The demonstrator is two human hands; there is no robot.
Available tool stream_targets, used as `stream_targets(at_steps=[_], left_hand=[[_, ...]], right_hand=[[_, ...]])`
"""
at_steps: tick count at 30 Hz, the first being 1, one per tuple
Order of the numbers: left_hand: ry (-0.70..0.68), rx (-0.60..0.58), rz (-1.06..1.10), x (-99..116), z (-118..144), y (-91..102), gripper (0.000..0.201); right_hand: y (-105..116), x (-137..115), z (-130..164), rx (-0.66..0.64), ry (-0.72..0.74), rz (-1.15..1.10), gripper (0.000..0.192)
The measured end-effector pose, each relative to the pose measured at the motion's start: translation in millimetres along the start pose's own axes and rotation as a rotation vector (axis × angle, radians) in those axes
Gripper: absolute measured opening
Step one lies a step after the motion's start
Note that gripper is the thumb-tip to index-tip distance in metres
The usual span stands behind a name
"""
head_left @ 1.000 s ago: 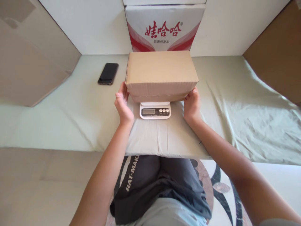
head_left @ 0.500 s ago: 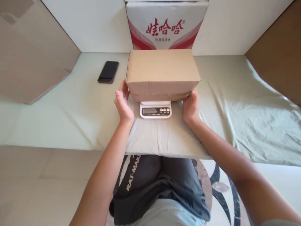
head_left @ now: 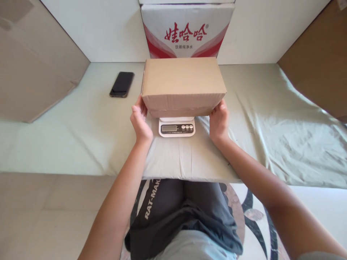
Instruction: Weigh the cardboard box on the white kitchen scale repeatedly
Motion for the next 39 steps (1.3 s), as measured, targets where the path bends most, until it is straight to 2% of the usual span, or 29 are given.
stream_targets(at_steps=[4, 10, 14, 17, 21, 23, 25, 27, 30, 32, 35, 39], left_hand=[[0.012, 0.017, -0.001, -0.1, 2.7, -0.7, 0.093], [0.009, -0.006, -0.033, -0.6, 4.6, -1.6, 0.089], [0.017, -0.039, -0.009, -1.0, 5.5, -6.5, 0.091], [0.01, -0.092, 0.03, 9.4, 5.5, -12.1, 0.089], [0.005, -0.223, 0.024, 43.9, -11.1, -24.7, 0.083], [0.018, -0.291, -0.007, 59.8, -32.2, -33.5, 0.081], [0.046, -0.295, -0.033, 64.2, -61.5, -39.3, 0.074], [0.092, -0.248, -0.031, 52.4, -92.7, -41.0, 0.068], [0.16, -0.119, 0.01, 12.0, -126.3, -35.2, 0.072], [0.135, -0.093, 0.056, -13.4, -135.2, -32.4, 0.077], [0.124, -0.098, 0.065, -43.4, -139.0, -29.3, 0.084], [0.139, -0.12, 0.027, -64.2, -146.3, -27.1, 0.09]], right_hand=[[-5.5, -10.0, 1.7, -0.012, -0.019, 0.033, 0.05], [-8.4, -17.8, 0.5, -0.028, -0.066, -0.021, 0.032], [-16.2, -22.8, 5.1, -0.061, -0.045, -0.017, 0.035], [-21.5, -32.0, 0.4, -0.084, -0.001, 0.023, 0.039], [-24.3, -44.5, -33.0, -0.093, 0.085, 0.065, 0.042], [-28.6, -41.1, -58.7, -0.109, 0.119, 0.043, 0.039], [-35.2, -27.0, -84.7, -0.109, 0.124, -0.001, 0.041], [-45.7, -5.9, -105.3, -0.119, 0.118, -0.03, 0.049], [-60.9, 26.3, -119.6, -0.12, 0.115, -0.06, 0.063], [-64.8, 43.9, -119.2, -0.103, 0.101, -0.056, 0.072], [-63.0, 59.9, -111.9, -0.109, 0.075, -0.008, 0.074], [-53.0, 71.6, -105.3, -0.152, 0.03, 0.107, 0.066]])
Point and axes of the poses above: each hand's wrist, its own z-axis away from the middle knuckle, its own y-axis out of the back of the hand, x = y × z, the point moved 8 cm from there along -z, towards the middle knuckle, and after that the axes turned 10 degrees about y, right-handed, at the moved point
